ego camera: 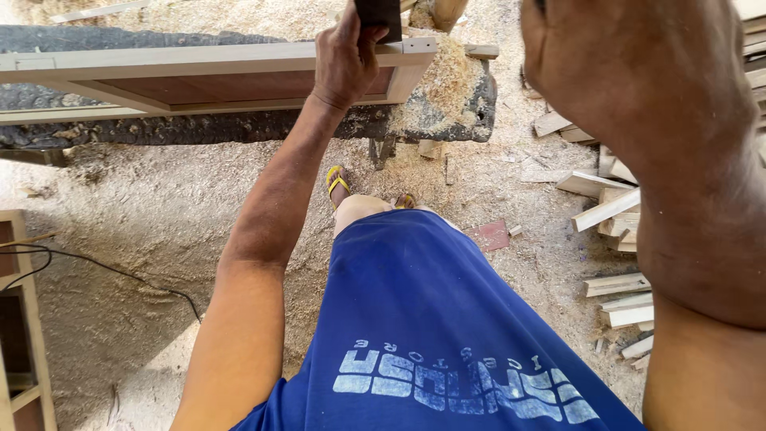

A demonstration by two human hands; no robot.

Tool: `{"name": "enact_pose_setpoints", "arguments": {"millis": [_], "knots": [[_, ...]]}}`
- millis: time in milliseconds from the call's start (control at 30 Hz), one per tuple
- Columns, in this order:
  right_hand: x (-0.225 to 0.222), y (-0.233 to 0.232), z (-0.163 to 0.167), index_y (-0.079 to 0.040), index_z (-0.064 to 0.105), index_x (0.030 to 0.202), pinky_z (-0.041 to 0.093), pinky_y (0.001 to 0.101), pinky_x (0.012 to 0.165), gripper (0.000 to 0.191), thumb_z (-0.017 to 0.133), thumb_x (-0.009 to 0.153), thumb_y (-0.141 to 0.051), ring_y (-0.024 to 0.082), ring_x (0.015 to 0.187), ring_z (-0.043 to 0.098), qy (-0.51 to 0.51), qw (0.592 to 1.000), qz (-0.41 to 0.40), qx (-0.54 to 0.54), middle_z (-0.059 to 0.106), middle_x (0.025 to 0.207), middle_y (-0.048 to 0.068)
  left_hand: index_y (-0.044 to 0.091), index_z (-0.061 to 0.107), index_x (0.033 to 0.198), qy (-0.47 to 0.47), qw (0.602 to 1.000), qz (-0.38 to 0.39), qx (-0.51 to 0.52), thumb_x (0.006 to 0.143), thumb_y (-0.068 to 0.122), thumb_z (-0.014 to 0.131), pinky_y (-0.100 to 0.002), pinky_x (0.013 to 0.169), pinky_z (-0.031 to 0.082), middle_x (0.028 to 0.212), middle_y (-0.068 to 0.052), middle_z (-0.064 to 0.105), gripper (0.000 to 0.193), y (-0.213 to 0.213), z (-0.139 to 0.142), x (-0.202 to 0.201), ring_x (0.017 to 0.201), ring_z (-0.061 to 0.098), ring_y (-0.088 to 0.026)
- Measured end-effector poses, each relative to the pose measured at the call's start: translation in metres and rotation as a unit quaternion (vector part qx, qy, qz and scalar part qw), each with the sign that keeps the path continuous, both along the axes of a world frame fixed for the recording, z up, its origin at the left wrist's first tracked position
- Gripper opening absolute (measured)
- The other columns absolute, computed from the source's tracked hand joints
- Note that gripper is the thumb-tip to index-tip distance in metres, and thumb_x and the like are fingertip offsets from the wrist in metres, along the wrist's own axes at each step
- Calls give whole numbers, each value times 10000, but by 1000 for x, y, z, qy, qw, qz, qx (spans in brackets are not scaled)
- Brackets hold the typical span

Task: The person saws a wooden board resting on a workbench, then works on a wooden frame, using a chisel and mallet to trim the joints and a hammer to tap pieces into place along the frame edges.

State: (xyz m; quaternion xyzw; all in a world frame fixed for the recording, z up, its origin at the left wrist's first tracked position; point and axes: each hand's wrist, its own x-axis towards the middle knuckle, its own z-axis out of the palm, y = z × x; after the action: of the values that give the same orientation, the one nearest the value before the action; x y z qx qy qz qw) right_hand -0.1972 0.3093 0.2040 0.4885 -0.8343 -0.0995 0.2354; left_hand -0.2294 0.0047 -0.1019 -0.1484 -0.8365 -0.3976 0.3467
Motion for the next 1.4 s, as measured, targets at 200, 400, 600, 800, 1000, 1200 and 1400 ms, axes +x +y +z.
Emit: {"name": "enact_pose_setpoints", "arguments": {"millis": [200, 400, 600, 800, 1000, 1200, 1400], "knots": [[9, 14, -4, 14, 513, 1395, 575, 320, 769, 392, 652, 1032, -38, 213, 978, 631, -36, 998, -19, -47, 550, 1168, 189, 69, 474, 1447, 13, 999, -13, -33, 1130, 108, 593, -269, 500, 631, 875, -78, 783, 340, 0, -3, -7, 588, 733, -162], [12, 21, -5, -31, 501, 1381, 583, 340, 827, 406, 658, 1007, -31, 225, 964, 627, -26, 997, -14, -73, 568, 1077, 142, 93, 497, 1425, 5, 997, 12, -80, 1105, 111, 628, -318, 511, 595, 851, -80, 763, 346, 1, 9, -4, 604, 723, -199], [20, 40, 6, 5, 599, 1254, 500, 400, 618, 196, 688, 1095, -67, 241, 677, 581, -168, 969, -87, -158, 587, 787, 133, 73, 467, 1466, 16, 997, 0, -80, 1083, 92, 653, -362, 551, 599, 877, -110, 755, 425, 4, 25, -1, 687, 754, -259], [31, 42, -1, 27, 548, 1250, 494, 350, 639, 141, 562, 1129, -44, 219, 679, 573, -112, 971, -121, -172, 566, 829, 121, 85, 530, 1382, 12, 995, 14, -95, 1066, 101, 671, -374, 517, 570, 880, -128, 749, 346, 1, 24, 1, 651, 731, -277], [32, 37, 6, 14, 565, 1239, 476, 309, 607, 131, 581, 1112, -10, 188, 664, 572, -42, 991, -53, -113, 573, 826, 111, 51, 566, 1311, -1, 996, 1, -86, 1094, 69, 610, -301, 433, 555, 796, -95, 730, 222, 3, 17, -13, 535, 693, -209], [34, 31, 26, -18, 497, 1344, 515, 297, 609, 249, 583, 1111, -19, 197, 697, 616, -92, 985, -72, -124, 605, 860, 121, 44, 556, 1275, 15, 996, -2, -93, 1120, 92, 582, -236, 426, 555, 829, -77, 747, 164, -2, -3, -11, 549, 693, -154], [21, 18, 0, -49, 428, 1450, 553, 284, 611, 374, 585, 1111, -29, 206, 729, 659, -68, 991, -19, -114, 638, 894, 130, 62, 537, 1311, 8, 996, -7, -84, 1135, 91, 586, -245, 455, 581, 865, -87, 758, 184, -3, -6, -19, 573, 697, -166]]}}
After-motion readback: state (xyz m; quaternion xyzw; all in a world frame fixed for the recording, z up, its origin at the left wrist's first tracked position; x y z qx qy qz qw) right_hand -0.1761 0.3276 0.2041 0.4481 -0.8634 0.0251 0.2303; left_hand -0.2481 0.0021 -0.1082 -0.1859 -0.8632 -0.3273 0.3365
